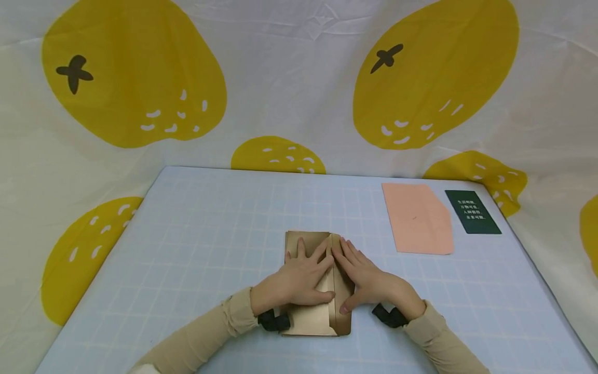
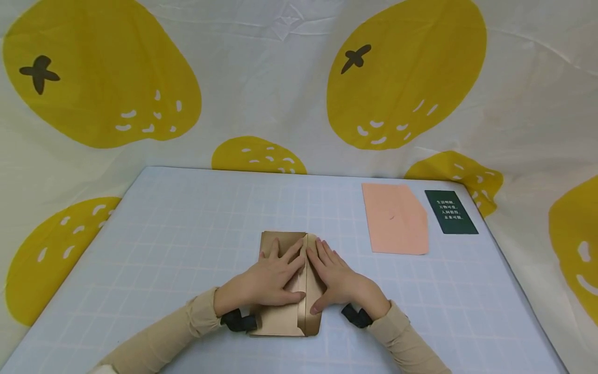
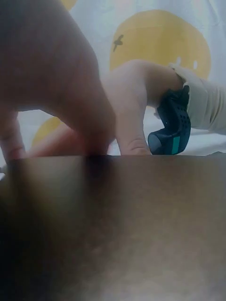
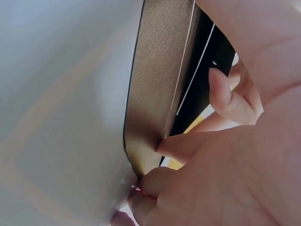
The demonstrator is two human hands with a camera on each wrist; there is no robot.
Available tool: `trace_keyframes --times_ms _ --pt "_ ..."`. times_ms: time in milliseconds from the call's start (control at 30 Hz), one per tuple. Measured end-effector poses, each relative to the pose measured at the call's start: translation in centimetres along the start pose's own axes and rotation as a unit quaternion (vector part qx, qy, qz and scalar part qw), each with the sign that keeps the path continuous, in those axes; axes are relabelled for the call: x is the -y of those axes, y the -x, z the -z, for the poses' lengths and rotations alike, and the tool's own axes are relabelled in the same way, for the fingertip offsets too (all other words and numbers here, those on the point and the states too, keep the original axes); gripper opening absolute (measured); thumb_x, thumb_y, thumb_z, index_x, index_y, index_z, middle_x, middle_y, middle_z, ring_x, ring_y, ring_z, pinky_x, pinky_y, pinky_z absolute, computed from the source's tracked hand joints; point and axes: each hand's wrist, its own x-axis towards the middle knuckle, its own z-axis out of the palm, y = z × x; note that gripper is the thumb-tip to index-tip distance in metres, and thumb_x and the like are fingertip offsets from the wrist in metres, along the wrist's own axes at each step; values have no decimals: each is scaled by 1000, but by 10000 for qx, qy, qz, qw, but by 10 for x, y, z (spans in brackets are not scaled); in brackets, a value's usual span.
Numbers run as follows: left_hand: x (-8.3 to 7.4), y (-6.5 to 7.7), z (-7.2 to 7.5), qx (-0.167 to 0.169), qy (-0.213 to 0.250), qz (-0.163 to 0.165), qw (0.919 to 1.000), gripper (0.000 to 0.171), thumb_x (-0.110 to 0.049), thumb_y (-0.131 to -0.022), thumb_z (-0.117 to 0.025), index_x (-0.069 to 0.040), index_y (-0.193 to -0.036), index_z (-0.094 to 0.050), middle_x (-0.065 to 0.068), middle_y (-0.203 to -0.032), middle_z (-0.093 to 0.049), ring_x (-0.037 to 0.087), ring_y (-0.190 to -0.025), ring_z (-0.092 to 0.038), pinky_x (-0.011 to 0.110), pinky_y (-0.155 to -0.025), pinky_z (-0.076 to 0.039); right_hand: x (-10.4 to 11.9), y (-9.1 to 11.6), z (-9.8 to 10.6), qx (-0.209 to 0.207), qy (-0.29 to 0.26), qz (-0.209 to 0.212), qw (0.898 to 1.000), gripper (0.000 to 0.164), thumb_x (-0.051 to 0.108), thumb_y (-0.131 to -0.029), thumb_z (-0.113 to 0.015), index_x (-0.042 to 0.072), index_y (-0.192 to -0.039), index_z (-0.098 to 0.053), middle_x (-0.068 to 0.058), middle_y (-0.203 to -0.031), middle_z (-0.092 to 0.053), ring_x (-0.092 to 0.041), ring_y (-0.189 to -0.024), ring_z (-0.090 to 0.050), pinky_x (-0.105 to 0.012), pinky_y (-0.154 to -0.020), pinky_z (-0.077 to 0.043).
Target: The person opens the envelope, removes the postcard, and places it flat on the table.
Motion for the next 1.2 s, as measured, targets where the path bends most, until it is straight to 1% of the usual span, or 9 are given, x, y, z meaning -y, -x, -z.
trace_keyframes --times_ms 133,233,367,533,633,767,833,1000,1200 --pt "4 3 5 229 39 -210 9995 99 -75 -81 -60 -22 -157 -25 10 -166 -2 67 -135 -11 75 -88 -39 0 1 1 23 -14 4 10000 130 45 -69 -89 -3 -157 -6 -26 -161 11 -43 -148 8 -60 -115 -9" --pt "7 6 9 374 198 -280 9987 110 -77 -73 -67 -23 -158 -23 13 -166 -2 67 -136 -10 73 -90 -39 -1 1 1 26 -20 5 10000 130 46 -69 -89 -2 -157 -6 -26 -161 12 -42 -148 9 -61 -115 -9" --pt "9 7 12 469 370 -270 9978 114 -74 -68 -75 -23 -157 -25 19 -164 -6 65 -137 -9 73 -94 -37 -1 1 1 23 9 19 10000 131 48 -68 -88 -2 -157 -6 -25 -161 12 -43 -148 9 -61 -115 -9" --pt "12 7 14 555 441 -233 9972 117 -70 -64 -80 -26 -157 -25 19 -164 -7 63 -139 -8 70 -98 -36 -2 1 2 41 32 42 10000 131 49 -68 -88 -2 -157 -7 -25 -162 11 -43 -148 9 -61 -115 -9" --pt "11 7 14 558 492 -188 9971 112 -72 -69 -76 -26 -157 -26 19 -164 -8 63 -139 -7 70 -98 -36 -1 1 2 62 10 21 10000 131 49 -68 -88 -1 -158 -7 -25 -162 11 -43 -148 9 -61 -115 -9" --pt "8 4 12 446 460 -79 9979 99 -76 -81 -60 -26 -158 -25 19 -164 -9 64 -138 -9 73 -95 -36 -1 0 2 57 35 -32 10000 129 48 -69 -88 -1 -158 -8 -24 -162 11 -41 -149 9 -61 -115 -10" --pt "6 3 10 363 402 -21 9985 94 -75 -84 -56 -26 -159 -24 19 -164 -11 64 -138 -11 74 -93 -37 -1 0 2 42 59 -36 10000 129 47 -68 -89 -1 -158 -9 -23 -162 11 -41 -149 8 -61 -115 -11" --pt "4 3 9 222 337 -8 9992 91 -71 -87 -57 -22 -157 -25 21 -163 -13 66 -136 -14 74 -91 -38 0 0 2 26 77 -36 10000 129 47 -68 -89 -1 -158 -9 -23 -163 10 -41 -149 7 -61 -115 -11" --pt "6 3 9 191 457 -24 9988 95 -72 -86 -57 -20 -158 -22 18 -165 -3 65 -137 -12 74 -92 -37 -1 0 1 53 -30 -76 10000 132 49 -68 -88 3 -159 -5 -22 -163 11 -40 -149 9 -61 -115 -9"
